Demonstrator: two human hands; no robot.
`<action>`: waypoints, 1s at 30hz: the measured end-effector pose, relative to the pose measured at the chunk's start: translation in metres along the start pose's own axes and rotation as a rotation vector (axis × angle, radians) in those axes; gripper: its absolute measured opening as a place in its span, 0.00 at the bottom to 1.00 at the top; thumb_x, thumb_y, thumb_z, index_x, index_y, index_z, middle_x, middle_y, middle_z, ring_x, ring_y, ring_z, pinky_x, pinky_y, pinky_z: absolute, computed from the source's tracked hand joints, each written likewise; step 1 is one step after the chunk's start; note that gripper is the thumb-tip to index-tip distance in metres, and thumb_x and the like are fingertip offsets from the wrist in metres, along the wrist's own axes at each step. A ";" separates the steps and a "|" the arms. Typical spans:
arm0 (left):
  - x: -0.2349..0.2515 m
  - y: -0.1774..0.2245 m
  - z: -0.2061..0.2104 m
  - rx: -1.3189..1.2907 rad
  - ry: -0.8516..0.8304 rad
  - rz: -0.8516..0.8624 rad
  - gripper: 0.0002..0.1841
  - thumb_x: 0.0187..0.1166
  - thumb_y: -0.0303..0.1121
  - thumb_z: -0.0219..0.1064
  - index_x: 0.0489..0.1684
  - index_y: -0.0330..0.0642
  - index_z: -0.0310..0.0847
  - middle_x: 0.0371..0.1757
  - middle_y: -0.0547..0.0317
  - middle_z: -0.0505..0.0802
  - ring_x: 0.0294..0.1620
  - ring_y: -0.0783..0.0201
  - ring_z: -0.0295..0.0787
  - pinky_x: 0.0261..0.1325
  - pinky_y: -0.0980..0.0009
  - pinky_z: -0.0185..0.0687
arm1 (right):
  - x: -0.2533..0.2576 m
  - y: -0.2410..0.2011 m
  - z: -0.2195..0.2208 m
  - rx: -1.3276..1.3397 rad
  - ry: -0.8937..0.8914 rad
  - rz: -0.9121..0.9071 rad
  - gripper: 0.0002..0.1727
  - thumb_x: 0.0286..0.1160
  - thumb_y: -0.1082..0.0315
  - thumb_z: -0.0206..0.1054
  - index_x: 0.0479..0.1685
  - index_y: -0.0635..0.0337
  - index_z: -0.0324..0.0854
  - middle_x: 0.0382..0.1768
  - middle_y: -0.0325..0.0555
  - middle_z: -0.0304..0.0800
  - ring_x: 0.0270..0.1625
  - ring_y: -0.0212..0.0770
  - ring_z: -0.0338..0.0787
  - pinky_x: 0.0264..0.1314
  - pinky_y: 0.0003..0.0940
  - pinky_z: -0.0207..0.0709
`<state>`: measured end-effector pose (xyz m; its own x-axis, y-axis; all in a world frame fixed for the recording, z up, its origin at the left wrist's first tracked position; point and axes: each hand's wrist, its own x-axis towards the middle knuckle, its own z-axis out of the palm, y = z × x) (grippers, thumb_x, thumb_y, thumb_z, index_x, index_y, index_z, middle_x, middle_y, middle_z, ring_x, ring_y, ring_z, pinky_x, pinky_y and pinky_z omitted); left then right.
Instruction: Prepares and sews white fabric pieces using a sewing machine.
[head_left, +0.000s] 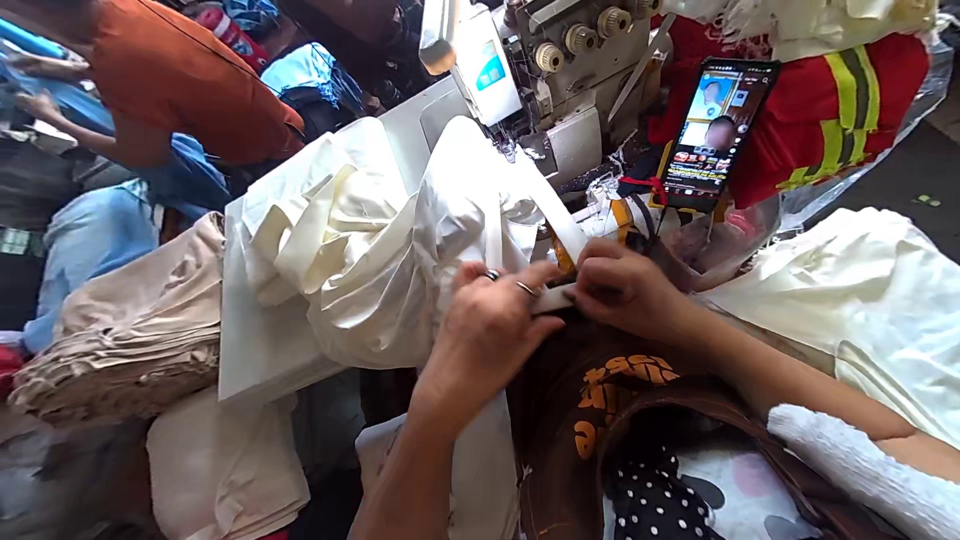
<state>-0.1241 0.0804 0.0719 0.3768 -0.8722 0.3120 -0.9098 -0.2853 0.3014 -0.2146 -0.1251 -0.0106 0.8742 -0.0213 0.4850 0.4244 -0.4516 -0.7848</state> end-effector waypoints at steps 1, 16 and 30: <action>-0.004 0.010 -0.003 0.032 -0.001 0.011 0.19 0.73 0.44 0.76 0.57 0.43 0.89 0.38 0.61 0.96 0.37 0.64 0.91 0.62 0.52 0.77 | 0.006 -0.003 0.008 0.060 -0.044 -0.035 0.08 0.73 0.67 0.72 0.30 0.62 0.86 0.38 0.44 0.84 0.38 0.28 0.83 0.37 0.21 0.81; -0.074 -0.060 -0.041 0.224 0.351 -0.523 0.19 0.69 0.49 0.80 0.37 0.40 0.94 0.35 0.54 0.92 0.43 0.58 0.86 0.71 0.47 0.65 | 0.109 0.045 0.047 0.466 -0.022 0.231 0.05 0.68 0.72 0.77 0.39 0.60 0.88 0.27 0.38 0.92 0.17 0.26 0.80 0.19 0.22 0.75; 0.041 -0.052 -0.019 -0.269 0.172 0.142 0.09 0.76 0.39 0.74 0.34 0.43 0.91 0.39 0.61 0.95 0.49 0.67 0.90 0.69 0.57 0.76 | 0.007 -0.041 -0.015 0.257 -0.195 -0.215 0.12 0.85 0.64 0.65 0.40 0.64 0.87 0.47 0.48 0.86 0.54 0.29 0.84 0.59 0.18 0.78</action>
<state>-0.0577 0.0670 0.0862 0.2944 -0.8096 0.5078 -0.8853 -0.0309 0.4639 -0.2299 -0.1204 0.0307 0.7769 0.2310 0.5858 0.6264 -0.1884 -0.7564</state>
